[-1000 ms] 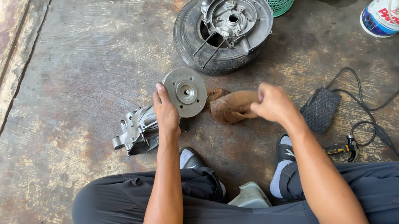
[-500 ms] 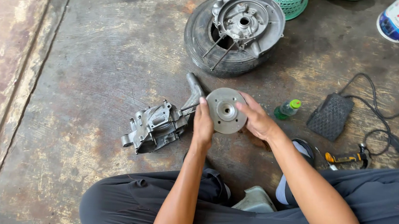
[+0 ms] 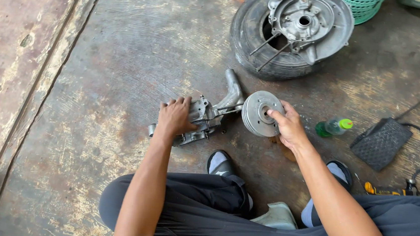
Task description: The person is polishing and inspecting various motorcycle engine parts using a pneumatic tool.
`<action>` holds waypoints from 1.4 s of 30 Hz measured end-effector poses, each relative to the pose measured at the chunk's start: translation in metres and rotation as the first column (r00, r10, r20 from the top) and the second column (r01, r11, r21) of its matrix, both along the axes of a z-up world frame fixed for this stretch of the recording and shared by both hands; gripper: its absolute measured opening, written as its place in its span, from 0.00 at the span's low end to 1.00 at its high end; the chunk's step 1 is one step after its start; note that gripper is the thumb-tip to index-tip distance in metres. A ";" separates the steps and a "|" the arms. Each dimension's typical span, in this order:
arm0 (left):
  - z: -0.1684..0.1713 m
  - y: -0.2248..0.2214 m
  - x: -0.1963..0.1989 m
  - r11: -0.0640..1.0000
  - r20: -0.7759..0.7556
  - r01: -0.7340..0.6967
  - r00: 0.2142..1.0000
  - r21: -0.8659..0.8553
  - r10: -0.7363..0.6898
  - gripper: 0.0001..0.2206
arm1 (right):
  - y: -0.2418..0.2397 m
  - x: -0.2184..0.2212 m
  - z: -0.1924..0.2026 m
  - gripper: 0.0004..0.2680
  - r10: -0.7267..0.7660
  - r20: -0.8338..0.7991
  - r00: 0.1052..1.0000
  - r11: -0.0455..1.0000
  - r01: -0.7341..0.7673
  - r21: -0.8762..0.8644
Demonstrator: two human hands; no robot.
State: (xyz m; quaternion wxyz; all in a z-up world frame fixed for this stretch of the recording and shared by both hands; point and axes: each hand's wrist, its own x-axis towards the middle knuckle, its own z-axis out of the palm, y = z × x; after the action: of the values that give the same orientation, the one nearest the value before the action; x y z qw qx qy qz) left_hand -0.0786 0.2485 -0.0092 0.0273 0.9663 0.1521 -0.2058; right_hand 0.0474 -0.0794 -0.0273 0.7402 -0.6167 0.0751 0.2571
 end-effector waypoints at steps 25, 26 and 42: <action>-0.015 0.096 0.026 0.912 0.254 -0.382 0.876 -0.151 0.409 0.42 | 0.013 0.024 0.005 0.21 0.099 -0.030 0.995 0.989 -0.102 -0.103; -0.019 0.099 0.029 0.902 0.283 -0.402 0.857 -0.156 0.430 0.42 | 0.012 0.024 0.006 0.21 0.093 -0.030 0.995 0.989 -0.095 -0.110; -0.017 0.105 0.059 0.859 0.306 -0.493 0.803 -0.141 0.511 0.41 | 0.017 0.029 0.023 0.21 0.063 -0.039 0.997 0.989 -0.068 -0.132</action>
State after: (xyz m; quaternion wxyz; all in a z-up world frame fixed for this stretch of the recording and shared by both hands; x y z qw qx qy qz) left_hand -0.0200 0.3536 -0.0258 0.1325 0.9109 0.3896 -0.0293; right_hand 0.0763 -0.0621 -0.0045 0.6873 -0.6622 0.0846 0.2863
